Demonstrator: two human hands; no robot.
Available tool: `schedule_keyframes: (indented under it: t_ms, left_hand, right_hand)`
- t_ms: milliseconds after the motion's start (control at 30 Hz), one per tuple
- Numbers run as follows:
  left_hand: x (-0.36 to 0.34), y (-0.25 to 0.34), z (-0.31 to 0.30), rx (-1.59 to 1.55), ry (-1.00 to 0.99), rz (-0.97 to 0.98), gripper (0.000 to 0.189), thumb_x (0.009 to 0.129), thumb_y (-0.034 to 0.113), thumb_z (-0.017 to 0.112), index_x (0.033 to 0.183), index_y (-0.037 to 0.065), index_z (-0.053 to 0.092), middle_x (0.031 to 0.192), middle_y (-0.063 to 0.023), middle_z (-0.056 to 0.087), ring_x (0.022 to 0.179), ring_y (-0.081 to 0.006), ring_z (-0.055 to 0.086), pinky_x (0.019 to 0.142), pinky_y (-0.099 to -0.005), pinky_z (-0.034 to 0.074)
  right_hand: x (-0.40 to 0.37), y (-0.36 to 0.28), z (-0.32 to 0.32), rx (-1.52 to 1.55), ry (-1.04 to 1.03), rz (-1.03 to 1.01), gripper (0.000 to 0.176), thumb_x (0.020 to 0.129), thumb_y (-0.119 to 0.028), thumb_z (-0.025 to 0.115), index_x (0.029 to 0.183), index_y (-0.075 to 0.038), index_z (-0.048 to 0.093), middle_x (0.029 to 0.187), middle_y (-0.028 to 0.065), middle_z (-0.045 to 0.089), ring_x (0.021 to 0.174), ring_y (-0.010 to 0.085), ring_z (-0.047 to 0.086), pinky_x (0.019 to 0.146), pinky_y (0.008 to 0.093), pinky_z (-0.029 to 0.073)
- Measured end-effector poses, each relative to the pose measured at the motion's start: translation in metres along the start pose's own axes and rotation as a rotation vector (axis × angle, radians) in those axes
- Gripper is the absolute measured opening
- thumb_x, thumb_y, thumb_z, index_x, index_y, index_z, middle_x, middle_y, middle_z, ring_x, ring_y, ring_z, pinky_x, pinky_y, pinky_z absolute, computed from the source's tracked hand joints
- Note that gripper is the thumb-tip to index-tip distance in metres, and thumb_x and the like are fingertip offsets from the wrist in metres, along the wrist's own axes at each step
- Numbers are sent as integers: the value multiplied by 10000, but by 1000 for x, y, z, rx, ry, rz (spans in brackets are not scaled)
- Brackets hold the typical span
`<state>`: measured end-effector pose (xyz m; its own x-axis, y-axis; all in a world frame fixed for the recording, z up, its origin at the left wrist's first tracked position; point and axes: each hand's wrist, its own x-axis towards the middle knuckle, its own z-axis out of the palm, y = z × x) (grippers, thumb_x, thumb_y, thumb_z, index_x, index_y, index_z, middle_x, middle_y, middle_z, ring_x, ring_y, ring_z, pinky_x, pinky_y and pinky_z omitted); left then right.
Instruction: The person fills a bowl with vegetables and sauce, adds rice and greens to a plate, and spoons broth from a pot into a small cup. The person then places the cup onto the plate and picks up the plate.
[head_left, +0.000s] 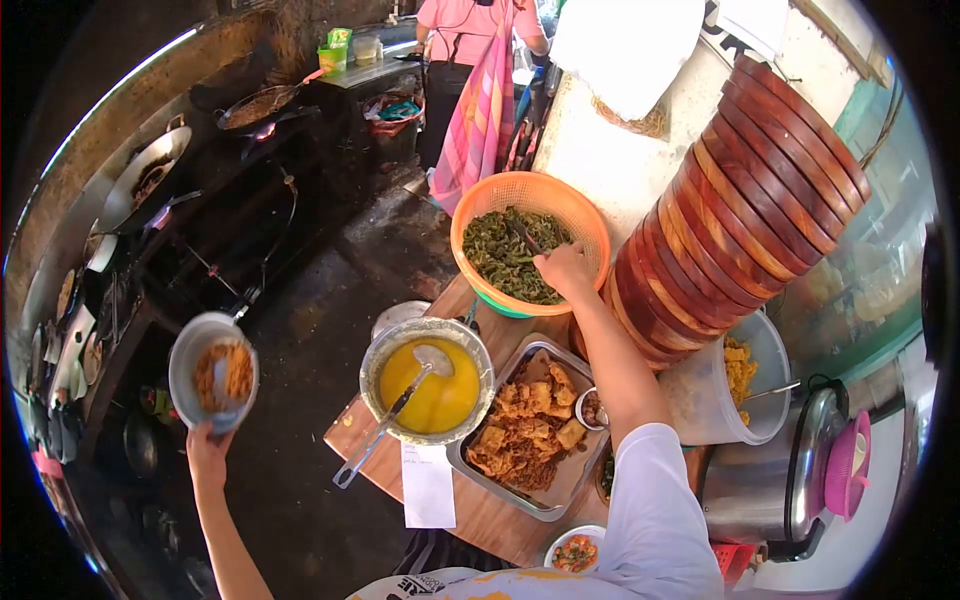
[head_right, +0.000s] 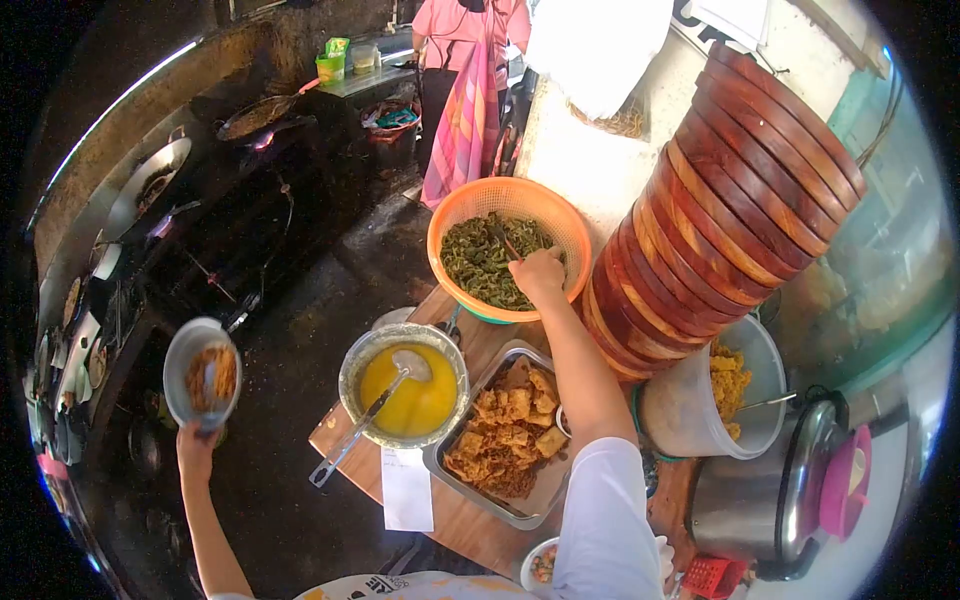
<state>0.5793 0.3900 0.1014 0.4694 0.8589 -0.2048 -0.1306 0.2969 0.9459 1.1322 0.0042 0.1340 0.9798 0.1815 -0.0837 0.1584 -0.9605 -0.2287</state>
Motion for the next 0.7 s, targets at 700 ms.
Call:
schedule_keyframes:
  t_ms: [700]
  left_hand:
    - [-207,-141,-97,-133,339,-515,597,792,4,406,1368,143,336,1311,-107,443,1150,-311,519,930,-490,501]
  right_hand:
    - [35,10,-45,-338,146,-151,265,739,-273,716,882,-50,709,912,135,692,865,295,664,756,413,527]
